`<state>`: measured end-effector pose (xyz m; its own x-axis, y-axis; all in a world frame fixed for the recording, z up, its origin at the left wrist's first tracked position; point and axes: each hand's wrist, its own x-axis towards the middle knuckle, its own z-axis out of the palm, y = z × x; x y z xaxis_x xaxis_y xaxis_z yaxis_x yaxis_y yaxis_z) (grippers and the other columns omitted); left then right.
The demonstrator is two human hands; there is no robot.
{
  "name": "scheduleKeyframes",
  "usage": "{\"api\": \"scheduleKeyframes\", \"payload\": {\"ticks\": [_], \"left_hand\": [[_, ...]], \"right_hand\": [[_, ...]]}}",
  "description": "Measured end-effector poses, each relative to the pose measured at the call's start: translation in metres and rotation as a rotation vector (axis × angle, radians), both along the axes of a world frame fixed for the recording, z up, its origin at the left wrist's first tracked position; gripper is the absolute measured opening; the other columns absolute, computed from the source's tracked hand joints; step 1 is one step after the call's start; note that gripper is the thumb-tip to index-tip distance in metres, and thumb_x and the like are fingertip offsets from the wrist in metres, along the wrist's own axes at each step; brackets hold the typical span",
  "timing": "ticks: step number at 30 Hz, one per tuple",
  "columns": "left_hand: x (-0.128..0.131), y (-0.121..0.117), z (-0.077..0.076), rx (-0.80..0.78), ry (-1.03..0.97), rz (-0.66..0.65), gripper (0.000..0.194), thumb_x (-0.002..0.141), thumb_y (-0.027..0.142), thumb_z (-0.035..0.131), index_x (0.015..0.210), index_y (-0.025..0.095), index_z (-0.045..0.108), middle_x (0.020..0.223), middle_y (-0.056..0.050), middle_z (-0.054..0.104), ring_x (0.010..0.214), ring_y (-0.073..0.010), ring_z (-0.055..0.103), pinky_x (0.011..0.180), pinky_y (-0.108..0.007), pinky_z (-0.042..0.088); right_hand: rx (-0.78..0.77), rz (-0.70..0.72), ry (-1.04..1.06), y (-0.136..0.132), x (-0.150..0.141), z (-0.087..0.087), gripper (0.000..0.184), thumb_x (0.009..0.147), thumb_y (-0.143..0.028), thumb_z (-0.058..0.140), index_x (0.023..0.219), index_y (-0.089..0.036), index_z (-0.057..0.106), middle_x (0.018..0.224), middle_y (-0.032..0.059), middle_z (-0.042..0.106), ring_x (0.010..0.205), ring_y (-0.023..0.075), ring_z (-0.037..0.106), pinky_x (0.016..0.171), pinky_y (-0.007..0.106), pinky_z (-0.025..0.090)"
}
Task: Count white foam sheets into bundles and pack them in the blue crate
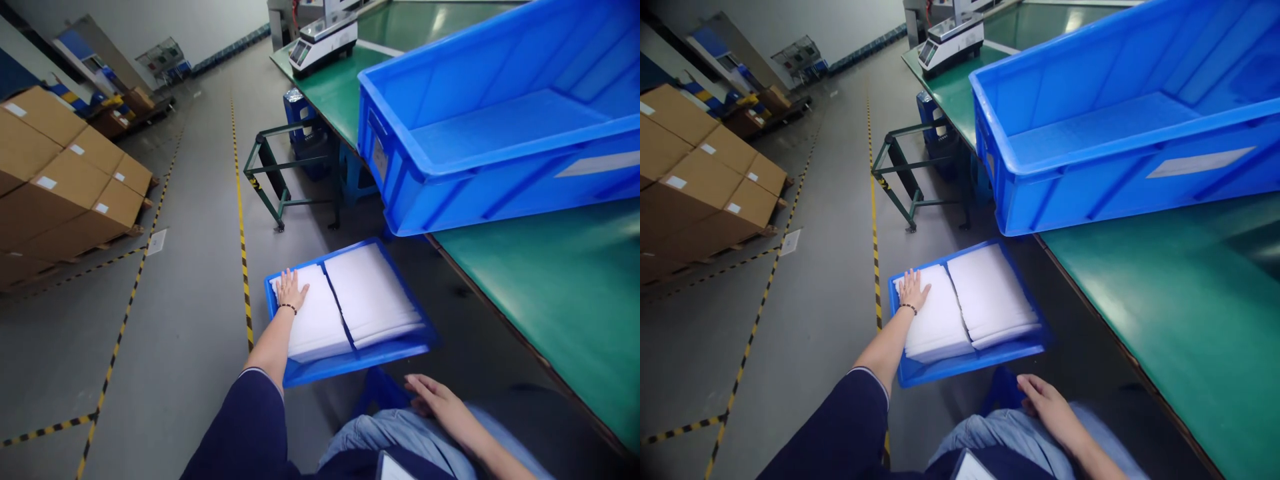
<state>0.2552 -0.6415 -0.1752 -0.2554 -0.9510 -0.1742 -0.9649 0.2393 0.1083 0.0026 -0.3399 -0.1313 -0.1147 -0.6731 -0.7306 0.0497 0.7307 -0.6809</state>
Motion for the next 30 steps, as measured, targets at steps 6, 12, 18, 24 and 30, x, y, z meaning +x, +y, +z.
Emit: {"api": "scheduleKeyframes", "payload": {"ticks": [6, 12, 18, 24, 30], "left_hand": [[0.009, 0.060, 0.013, -0.013, 0.037, -0.144, 0.075, 0.081, 0.056, 0.037, 0.140, 0.018, 0.011, 0.148, -0.009, -0.003, 0.134, -0.0248, -0.010, 0.108, -0.046, -0.004], [0.015, 0.102, -0.005, 0.026, 0.097, -0.140, 0.069, 0.081, 0.050, 0.040, 0.139, 0.018, 0.020, 0.147, -0.009, 0.010, 0.135, -0.0253, 0.000, 0.108, -0.048, -0.003], [0.017, 0.097, -0.017, 0.038, 0.259, -0.066, 0.065, 0.078, 0.041, 0.048, 0.135, 0.018, 0.030, 0.146, -0.009, 0.018, 0.135, -0.0239, 0.006, 0.108, -0.045, -0.004], [-0.013, 0.098, 0.023, -0.027, 0.589, 0.037, 0.067, 0.076, 0.039, 0.052, 0.133, 0.010, 0.031, 0.145, -0.017, 0.016, 0.134, -0.0289, 0.002, 0.108, -0.048, 0.002], [-0.122, 0.031, 0.160, -0.085, 1.120, 0.056, 0.059, 0.090, 0.043, 0.029, 0.138, 0.018, 0.007, 0.146, -0.012, 0.015, 0.133, -0.0187, 0.016, 0.107, -0.035, 0.022]], "right_hand": [[-0.012, 0.007, -0.030, 0.000, -0.001, 0.002, 0.048, 0.073, -0.061, 0.047, 0.085, -0.016, 0.057, 0.080, 0.0058, 0.061, 0.053, 0.0099, 0.047, 0.050, 0.023, 0.039], [-0.020, 0.084, 0.018, -0.004, 0.002, 0.003, 0.047, 0.074, -0.060, 0.044, 0.086, -0.016, 0.056, 0.073, 0.0028, 0.056, 0.061, 0.0134, 0.051, 0.054, 0.023, 0.041], [-0.072, 0.147, 0.086, 0.002, 0.001, -0.002, 0.050, 0.075, -0.060, 0.041, 0.095, -0.017, 0.056, 0.074, 0.0024, 0.056, 0.066, 0.0156, 0.053, 0.057, 0.024, 0.043], [-0.152, 0.106, 0.088, 0.007, -0.002, 0.005, 0.050, 0.076, -0.061, 0.039, 0.093, -0.017, 0.056, 0.075, 0.0033, 0.057, 0.069, 0.0164, 0.055, 0.056, 0.024, 0.044], [-0.242, 0.096, 0.159, 0.010, -0.004, 0.016, 0.048, 0.074, -0.061, 0.038, 0.083, -0.017, 0.055, 0.068, 0.0027, 0.057, 0.063, 0.0160, 0.057, 0.052, 0.023, 0.043]]}}
